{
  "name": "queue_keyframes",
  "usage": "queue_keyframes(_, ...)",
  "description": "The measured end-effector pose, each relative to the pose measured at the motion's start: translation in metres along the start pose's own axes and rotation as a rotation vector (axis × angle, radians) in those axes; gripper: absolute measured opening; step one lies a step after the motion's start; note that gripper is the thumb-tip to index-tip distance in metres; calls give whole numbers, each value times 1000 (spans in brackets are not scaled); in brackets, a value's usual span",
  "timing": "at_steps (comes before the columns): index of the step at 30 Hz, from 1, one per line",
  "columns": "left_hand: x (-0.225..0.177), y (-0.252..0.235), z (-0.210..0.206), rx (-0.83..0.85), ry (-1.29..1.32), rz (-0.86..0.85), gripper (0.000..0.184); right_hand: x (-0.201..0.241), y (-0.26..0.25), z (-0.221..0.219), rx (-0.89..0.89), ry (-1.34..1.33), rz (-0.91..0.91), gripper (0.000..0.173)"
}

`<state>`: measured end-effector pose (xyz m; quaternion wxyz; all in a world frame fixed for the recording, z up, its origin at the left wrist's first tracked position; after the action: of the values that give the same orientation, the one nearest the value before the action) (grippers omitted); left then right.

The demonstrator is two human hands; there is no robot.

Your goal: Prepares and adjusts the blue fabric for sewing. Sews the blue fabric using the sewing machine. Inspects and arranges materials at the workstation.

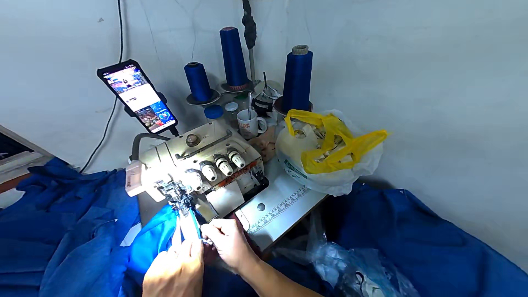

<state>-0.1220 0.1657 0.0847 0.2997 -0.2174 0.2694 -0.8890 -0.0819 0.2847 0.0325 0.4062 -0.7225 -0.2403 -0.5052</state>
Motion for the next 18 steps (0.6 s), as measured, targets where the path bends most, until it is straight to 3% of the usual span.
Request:
queue_keyframes(3, -5, 0, 1, 18, -39, 27, 18, -19, 10, 5, 2, 54, -22, 30)
queue_keyframes(7, -10, -9, 0, 11, -132, 71, 20, -46, 21, 9, 61, 235, 152, 27)
queue_keyframes(10, -11, -11, -2, 26, -157, 100, 20, -50, 25, 7, 101, 280, 269, 28)
queue_keyframes(18, -5, -13, -12, 5, -131, 146, 22, -55, 27, 5, 86, 301, 348, 29)
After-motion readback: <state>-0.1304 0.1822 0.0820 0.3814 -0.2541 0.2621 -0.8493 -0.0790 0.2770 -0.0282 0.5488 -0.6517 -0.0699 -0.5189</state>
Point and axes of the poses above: each hand's wrist, its own y-axis away from the middle knuckle, its own z-axis out of the back of the hand, x = y × z, the point moved 1 cm from there along -y, towards the middle knuckle, and after that the axes turned 15 degrees about z, right-handed, at the moved point
